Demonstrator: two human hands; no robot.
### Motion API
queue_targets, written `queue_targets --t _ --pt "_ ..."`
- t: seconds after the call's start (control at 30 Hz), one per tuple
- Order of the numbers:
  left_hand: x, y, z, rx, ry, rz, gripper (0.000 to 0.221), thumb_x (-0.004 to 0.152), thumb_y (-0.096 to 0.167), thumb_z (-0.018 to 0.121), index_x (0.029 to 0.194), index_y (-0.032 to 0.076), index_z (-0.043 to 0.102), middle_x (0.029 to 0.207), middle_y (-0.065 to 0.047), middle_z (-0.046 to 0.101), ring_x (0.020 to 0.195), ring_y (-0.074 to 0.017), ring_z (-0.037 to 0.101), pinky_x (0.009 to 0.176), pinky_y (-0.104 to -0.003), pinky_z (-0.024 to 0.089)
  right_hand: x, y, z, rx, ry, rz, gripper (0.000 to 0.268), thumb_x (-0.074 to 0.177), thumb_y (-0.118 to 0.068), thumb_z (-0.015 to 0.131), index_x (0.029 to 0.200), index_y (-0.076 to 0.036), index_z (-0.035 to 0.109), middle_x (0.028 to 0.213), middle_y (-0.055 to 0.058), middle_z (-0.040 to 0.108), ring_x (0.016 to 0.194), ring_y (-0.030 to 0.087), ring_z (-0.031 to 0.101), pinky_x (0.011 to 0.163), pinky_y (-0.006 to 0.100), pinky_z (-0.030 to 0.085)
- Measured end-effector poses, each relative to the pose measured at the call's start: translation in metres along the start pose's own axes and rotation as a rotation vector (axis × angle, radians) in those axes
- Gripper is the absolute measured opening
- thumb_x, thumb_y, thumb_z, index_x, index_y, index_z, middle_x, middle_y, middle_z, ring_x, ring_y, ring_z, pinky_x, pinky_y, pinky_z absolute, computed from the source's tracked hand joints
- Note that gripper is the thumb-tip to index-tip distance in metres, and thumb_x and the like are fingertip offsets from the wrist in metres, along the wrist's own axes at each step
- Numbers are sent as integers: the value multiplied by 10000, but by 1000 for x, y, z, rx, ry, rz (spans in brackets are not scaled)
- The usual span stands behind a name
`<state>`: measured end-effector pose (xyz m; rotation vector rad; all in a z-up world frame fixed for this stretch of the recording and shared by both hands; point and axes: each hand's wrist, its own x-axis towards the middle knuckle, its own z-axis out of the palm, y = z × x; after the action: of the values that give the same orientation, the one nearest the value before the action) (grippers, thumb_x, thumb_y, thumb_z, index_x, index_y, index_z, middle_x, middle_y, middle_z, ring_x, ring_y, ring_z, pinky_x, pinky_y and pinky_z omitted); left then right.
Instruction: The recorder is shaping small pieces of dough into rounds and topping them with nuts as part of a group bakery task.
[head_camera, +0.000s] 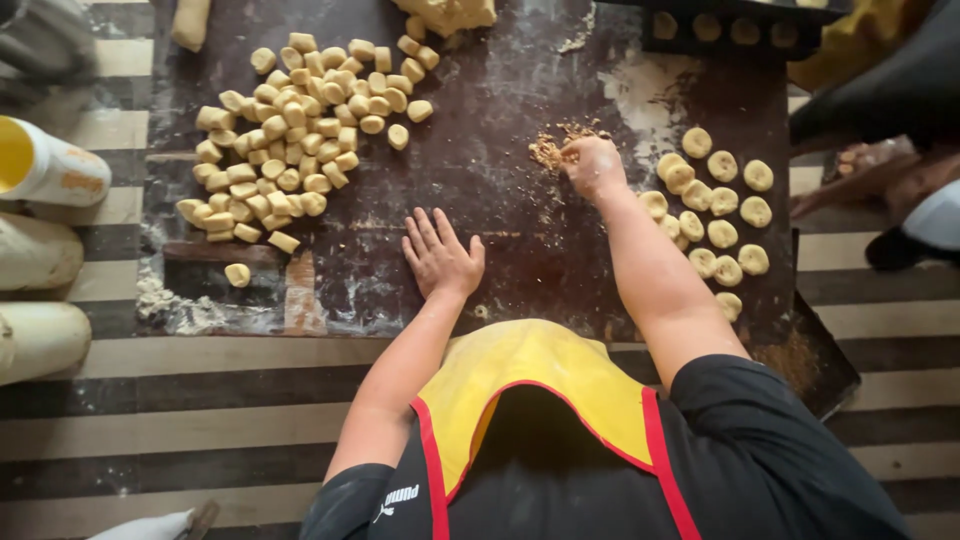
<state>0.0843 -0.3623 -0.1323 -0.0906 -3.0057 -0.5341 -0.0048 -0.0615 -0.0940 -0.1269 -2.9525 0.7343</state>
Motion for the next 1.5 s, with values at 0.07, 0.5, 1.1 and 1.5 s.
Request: queue_targets --t 0.07,0.5,1.1,1.5 --pt "1 0 0 0 5 -6 894 905 543 585 1568 0 333 1654 -279 215 1543 -443 172 1232 -582 149 1 -4 1 -13 -24 25 178 838 -218 806 997 -140 826 980 145 759 911 322 722 843 411 564" --pt "2 3 -7 3 -52 -35 901 904 555 571 1569 5 314 1660 -277 190 1550 -433 141 1235 -571 122 -21 31 10 1060 -338 542 166 873 -74 552 764 -68 677 691 44 632 588 123 555 491 264 419" --pt "0 0 -9 3 -76 -7 888 882 553 590 1552 34 325 1641 -255 205 1529 -421 154 1221 -563 122 -144 -266 -260 1349 -567 47 371 1023 -224 471 971 45 721 973 173 770 844 234 752 783 362 615" --pt "31 -27 -8 -152 62 -12 761 816 442 723 1438 106 439 1476 -163 403 1392 -386 372 1095 -584 339 -134 -222 -148 599 -457 -74 222 841 -31 610 1022 -48 737 975 83 806 888 171 773 812 297 611"
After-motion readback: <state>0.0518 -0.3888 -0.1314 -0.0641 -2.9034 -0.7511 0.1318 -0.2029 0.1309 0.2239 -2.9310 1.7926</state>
